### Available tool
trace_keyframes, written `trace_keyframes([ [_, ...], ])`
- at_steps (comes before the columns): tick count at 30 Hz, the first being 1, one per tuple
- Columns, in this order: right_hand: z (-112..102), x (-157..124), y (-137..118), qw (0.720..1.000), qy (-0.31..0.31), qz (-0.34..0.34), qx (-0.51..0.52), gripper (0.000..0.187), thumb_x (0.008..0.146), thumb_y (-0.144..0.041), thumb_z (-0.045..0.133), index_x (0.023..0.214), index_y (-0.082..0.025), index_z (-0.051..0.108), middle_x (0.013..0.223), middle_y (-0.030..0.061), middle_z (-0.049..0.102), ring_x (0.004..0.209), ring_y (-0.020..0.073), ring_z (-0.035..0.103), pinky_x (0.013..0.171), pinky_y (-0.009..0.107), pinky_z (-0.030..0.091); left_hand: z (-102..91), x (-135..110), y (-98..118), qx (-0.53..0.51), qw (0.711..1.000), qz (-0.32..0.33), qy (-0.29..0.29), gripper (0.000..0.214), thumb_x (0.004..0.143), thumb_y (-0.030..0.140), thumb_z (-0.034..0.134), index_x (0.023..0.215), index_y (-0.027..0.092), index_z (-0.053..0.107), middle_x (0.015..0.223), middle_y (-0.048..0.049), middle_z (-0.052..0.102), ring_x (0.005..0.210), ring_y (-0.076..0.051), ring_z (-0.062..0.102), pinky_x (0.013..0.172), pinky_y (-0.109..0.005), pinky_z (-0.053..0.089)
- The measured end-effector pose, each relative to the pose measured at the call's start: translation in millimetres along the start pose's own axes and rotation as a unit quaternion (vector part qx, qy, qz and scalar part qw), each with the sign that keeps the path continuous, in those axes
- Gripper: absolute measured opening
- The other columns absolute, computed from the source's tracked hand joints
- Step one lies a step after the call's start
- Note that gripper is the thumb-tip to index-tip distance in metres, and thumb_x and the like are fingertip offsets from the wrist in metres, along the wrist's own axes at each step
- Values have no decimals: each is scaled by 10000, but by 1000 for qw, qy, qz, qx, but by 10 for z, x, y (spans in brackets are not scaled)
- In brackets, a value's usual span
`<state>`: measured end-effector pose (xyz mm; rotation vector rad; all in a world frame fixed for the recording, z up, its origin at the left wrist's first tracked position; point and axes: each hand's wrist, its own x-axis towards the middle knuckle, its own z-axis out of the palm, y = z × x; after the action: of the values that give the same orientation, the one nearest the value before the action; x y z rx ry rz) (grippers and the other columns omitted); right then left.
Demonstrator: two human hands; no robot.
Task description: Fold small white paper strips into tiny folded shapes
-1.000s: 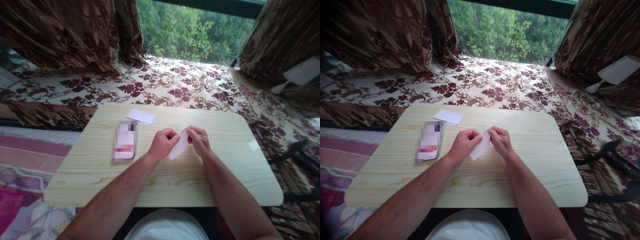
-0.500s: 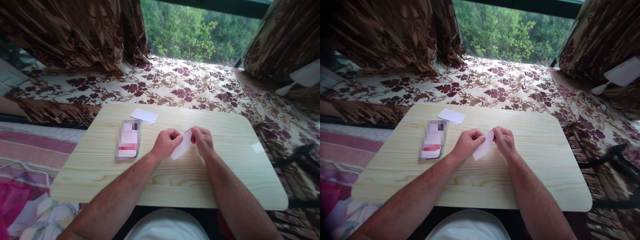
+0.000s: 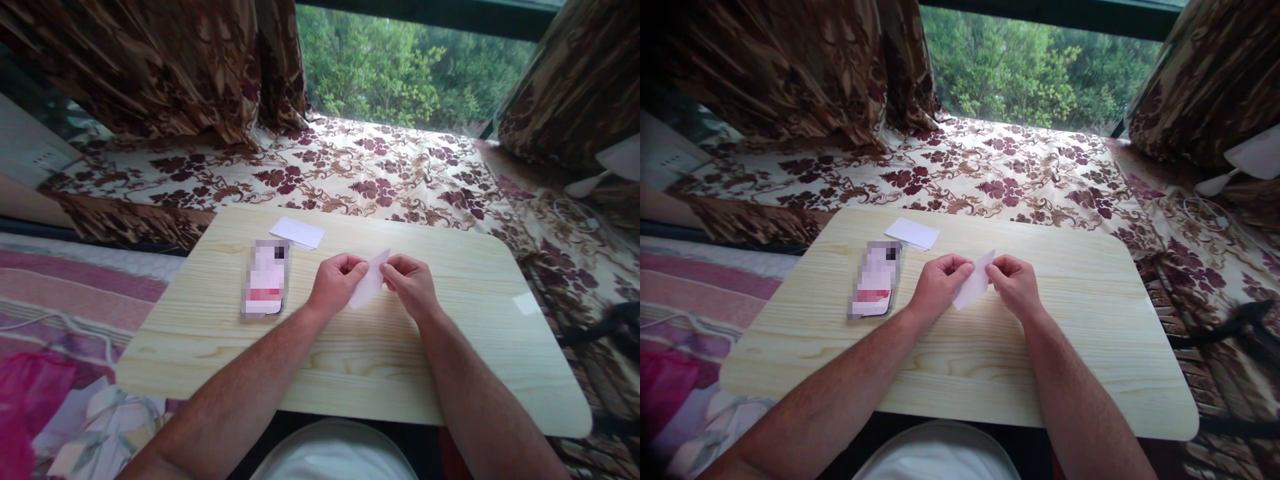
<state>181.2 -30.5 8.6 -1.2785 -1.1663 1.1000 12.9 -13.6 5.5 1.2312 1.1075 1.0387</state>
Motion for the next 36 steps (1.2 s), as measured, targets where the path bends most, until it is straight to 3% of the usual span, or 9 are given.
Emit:
trace_keyframes([
  [4, -11, 20, -9, 999, 30, -10, 20, 174, 798, -282, 692, 690, -170, 615, 527, -33, 582, 440, 76, 453, 425, 213, 326, -12, 9, 5, -46, 999, -4, -10, 414, 747, 415, 732, 1062, 151, 689, 800, -49, 704, 636, -133, 606, 559, -225, 449],
  [8, -20, 39, -17, 997, 63, -22, 48, 166, 786, -269, 705, 713, -178, 586, 554, -27, 617, 437, 82, 489, 416, 211, 343, -19, 25, 6, -63, 998, 7, -8, 493, 714, 359, 764, 1135, 160, 602, 805, -36, 695, 633, -129, 610, 539, -219, 459],
  [19, -8, 29, -26, 996, 70, -23, 53, 189, 792, -282, 696, 712, -185, 554, 559, -23, 624, 441, 89, 516, 416, 212, 352, -31, 35, 1, -58, 998, 15, -16, 265, 716, 320, 738, 886, 144, 636, 712, -11, 655, 588, -119, 582, 543, -230, 452],
  [25, -29, 26, -25, 998, 36, -16, 43, 131, 778, -222, 677, 707, -181, 575, 511, -39, 579, 440, 84, 489, 430, 211, 348, -53, 44, 36, -190, 981, -39, -23, 300, 772, 423, 636, 787, 133, 708, 700, -38, 666, 623, -141, 584, 557, -245, 443],
  [30, -9, 8, -12, 999, -18, 5, 37, 85, 760, -209, 687, 719, -167, 625, 540, -45, 571, 450, 73, 471, 441, 207, 354, -97, 72, 54, -104, 989, -74, -80, 297, 725, 392, 701, 832, 120, 748, 691, -43, 685, 595, -140, 571, 554, -250, 402],
  [36, 8, -6, 10, 999, -32, -7, 27, 84, 767, -235, 690, 741, -177, 634, 558, -48, 572, 472, 79, 485, 459, 209, 377, -71, 55, 41, -13, 996, -59, -61, 208, 688, 334, 744, 750, 135, 727, 681, -17, 674, 586, -122, 557, 558, -234, 394],
])
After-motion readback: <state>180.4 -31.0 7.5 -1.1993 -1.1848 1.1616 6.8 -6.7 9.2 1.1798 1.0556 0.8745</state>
